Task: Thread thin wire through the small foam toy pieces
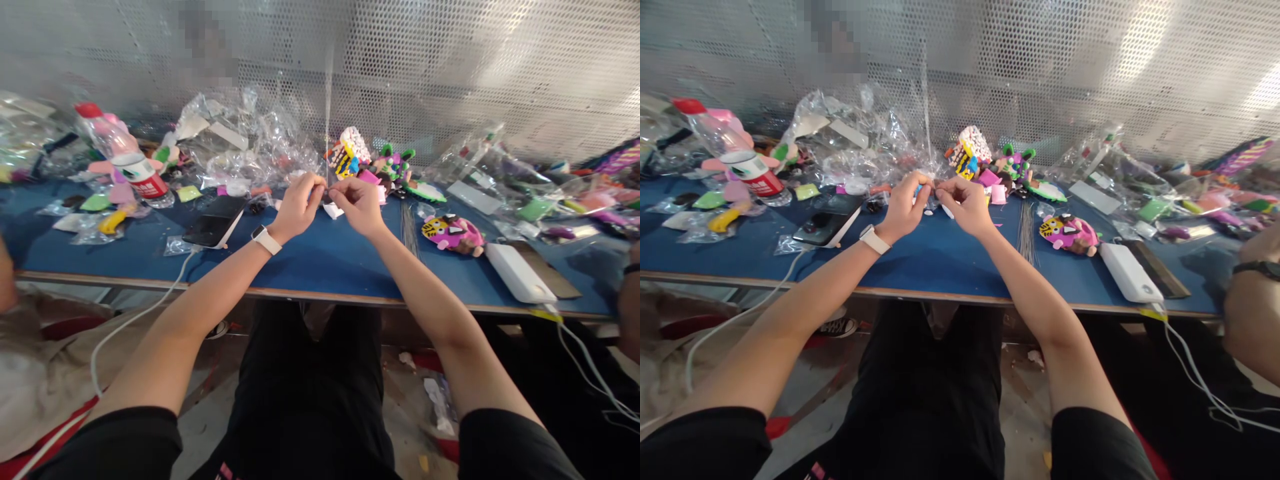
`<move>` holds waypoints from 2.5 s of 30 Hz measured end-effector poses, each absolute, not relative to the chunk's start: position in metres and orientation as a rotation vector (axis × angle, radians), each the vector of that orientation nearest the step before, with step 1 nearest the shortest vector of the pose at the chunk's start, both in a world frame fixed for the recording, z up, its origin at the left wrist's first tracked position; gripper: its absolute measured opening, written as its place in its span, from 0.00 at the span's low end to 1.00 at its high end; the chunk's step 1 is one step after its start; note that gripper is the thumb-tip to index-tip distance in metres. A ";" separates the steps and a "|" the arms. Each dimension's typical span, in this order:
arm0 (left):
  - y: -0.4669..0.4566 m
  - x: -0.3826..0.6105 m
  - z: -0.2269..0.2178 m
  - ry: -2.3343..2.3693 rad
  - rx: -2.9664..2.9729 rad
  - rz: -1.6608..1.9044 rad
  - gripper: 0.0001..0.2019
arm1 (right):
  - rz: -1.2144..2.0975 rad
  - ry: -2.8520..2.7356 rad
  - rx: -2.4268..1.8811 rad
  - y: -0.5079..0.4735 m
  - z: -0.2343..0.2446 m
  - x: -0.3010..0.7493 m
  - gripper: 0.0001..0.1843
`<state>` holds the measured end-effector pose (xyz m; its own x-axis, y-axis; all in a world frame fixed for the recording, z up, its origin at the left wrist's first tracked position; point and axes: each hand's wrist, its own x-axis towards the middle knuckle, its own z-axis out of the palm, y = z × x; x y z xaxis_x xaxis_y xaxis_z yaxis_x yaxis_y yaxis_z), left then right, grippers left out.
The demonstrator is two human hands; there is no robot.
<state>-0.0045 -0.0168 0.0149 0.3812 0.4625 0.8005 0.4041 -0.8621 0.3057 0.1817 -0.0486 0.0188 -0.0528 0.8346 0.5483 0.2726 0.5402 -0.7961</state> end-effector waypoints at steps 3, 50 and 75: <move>-0.019 -0.002 0.016 0.784 2.461 1.514 0.23 | 0.676 -1.610 -0.910 -0.045 0.020 0.186 0.24; -0.013 0.007 0.009 0.814 2.268 1.534 0.12 | 0.432 -1.691 -0.972 -0.031 0.008 0.192 0.12; -0.005 -0.006 0.011 0.834 2.807 1.476 0.13 | 0.548 -1.647 -0.938 -0.032 0.006 0.192 0.17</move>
<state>-0.0057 -0.0053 0.0106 0.4679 0.3714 0.8019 0.4949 -0.8619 0.1104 0.1923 -0.0325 0.0058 -0.0766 0.8080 0.5842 0.2966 0.5779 -0.7603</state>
